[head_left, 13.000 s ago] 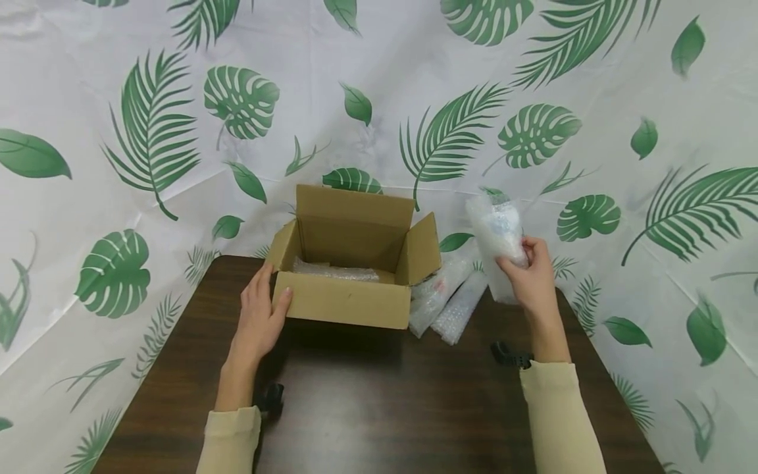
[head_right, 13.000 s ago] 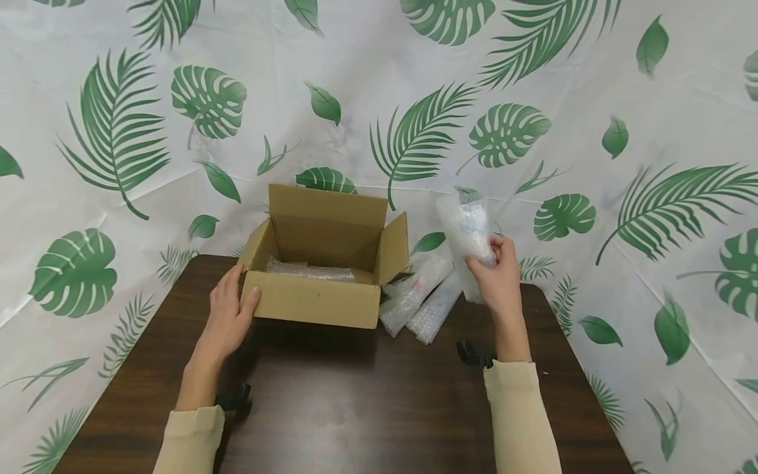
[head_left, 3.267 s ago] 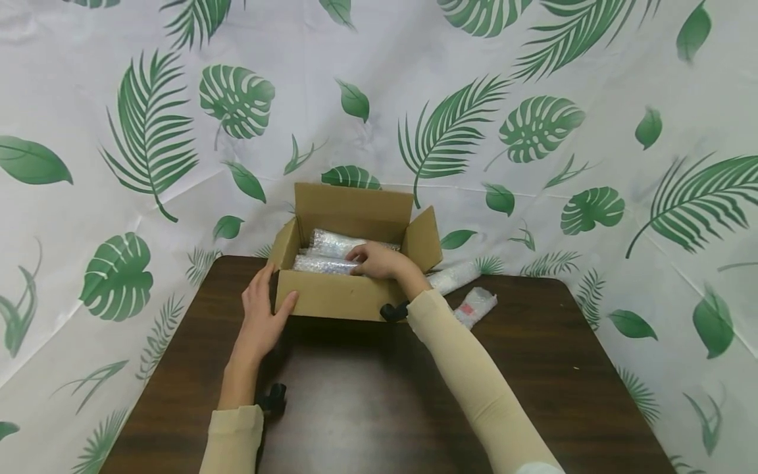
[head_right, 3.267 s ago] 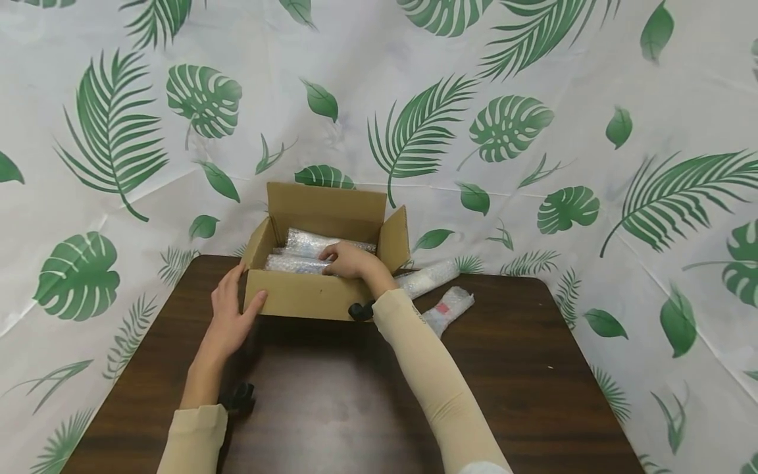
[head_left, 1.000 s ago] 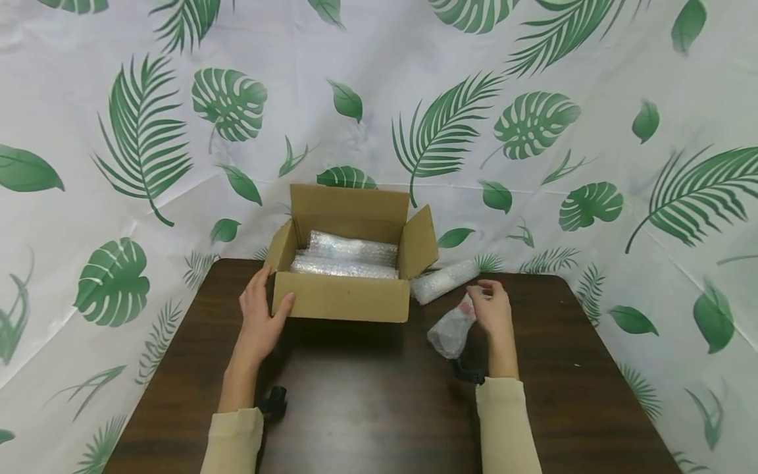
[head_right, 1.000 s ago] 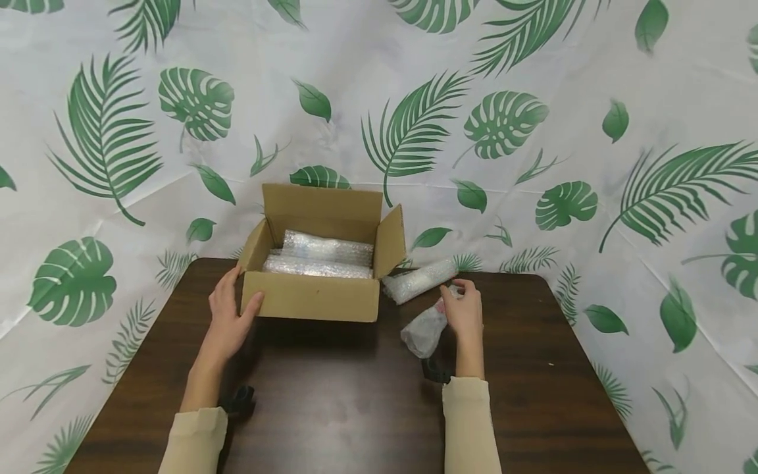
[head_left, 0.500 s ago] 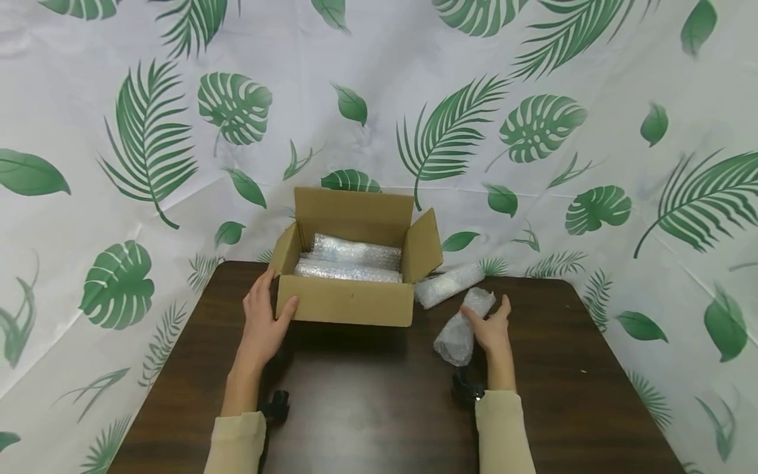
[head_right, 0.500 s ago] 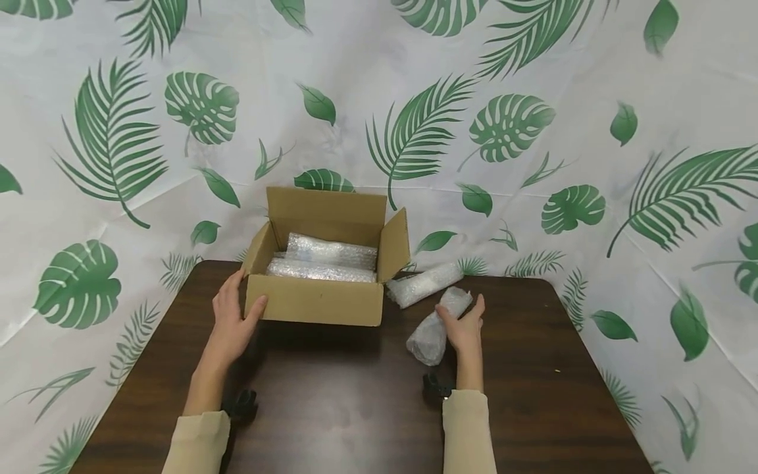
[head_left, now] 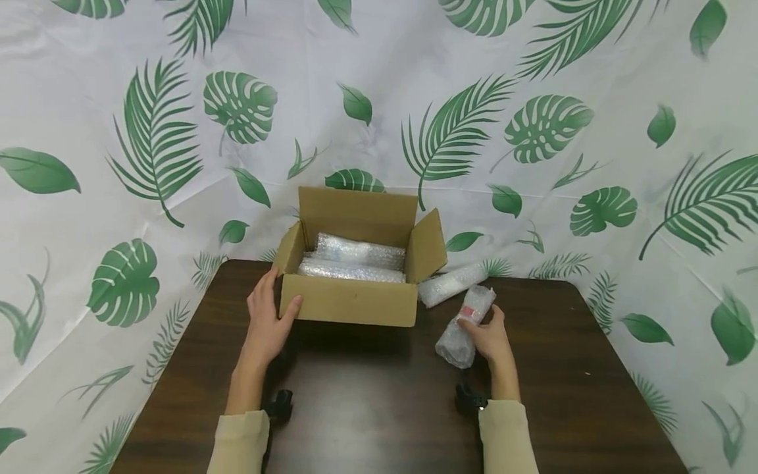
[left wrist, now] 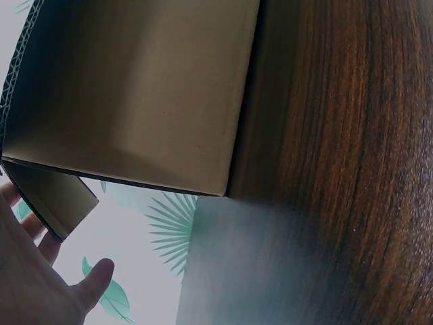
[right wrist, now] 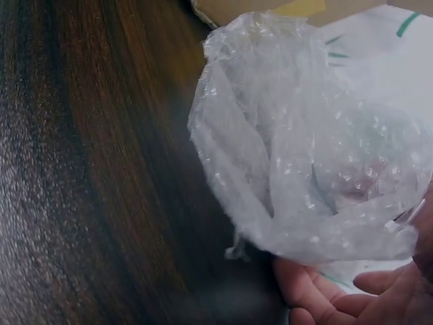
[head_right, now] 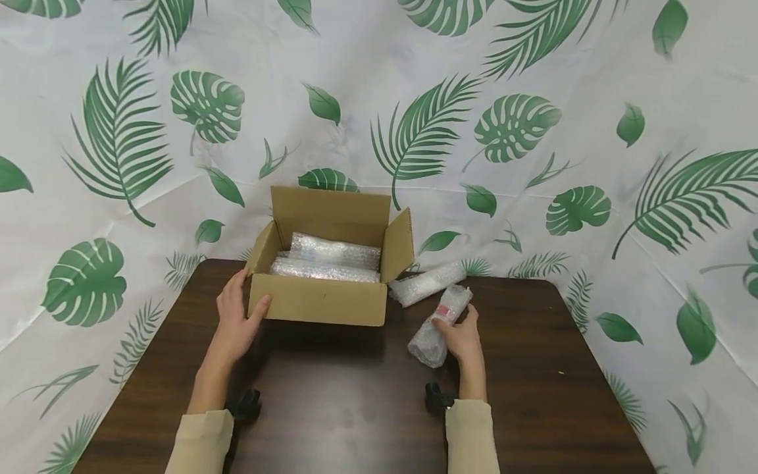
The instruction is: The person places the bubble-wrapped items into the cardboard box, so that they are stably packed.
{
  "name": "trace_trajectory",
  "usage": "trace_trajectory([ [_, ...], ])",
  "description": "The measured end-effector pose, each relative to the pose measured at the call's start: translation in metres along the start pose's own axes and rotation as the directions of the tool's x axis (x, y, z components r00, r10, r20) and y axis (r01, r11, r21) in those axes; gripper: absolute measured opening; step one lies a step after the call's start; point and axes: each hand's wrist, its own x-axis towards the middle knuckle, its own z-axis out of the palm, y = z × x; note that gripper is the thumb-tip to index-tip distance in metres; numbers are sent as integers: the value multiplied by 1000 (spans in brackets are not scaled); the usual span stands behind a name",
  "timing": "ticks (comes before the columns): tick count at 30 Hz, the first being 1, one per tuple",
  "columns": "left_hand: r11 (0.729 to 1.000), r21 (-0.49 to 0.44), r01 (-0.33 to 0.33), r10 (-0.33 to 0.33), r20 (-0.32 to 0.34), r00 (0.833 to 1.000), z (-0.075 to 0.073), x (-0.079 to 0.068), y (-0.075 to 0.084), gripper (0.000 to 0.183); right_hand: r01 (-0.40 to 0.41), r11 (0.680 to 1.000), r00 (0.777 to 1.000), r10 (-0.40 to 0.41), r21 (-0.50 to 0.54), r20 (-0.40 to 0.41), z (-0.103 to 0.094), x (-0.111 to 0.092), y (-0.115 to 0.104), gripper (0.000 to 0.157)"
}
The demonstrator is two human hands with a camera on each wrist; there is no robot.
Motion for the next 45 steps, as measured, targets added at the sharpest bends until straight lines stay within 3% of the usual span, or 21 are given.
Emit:
trace_trajectory([
  [5,1000,2,-3,3,12,1000,4,-1,0,83,-42,999,999,41,13,21,-6,-4,5,109],
  [12,1000,18,15,-15,3,1000,1,-1,1,86,-53,993,998,48,103,47,-7,-4,3,81],
  [19,1000,21,8,-8,0,1000,-1,1,-1,85,-51,984,997,41,168,64,-19,-6,-10,82],
  [32,1000,16,16,-16,3,1000,-3,2,-2,86,174,983,985,-173,63,-20,-52,-18,-77,77],
  [39,1000,5,18,-18,4,1000,-6,3,0,86,343,938,939,-344,-43,-20,-66,-23,-121,78],
  [45,1000,-4,6,-6,1,1000,-5,2,0,84,425,897,903,-430,-126,-17,-75,-25,-155,79],
])
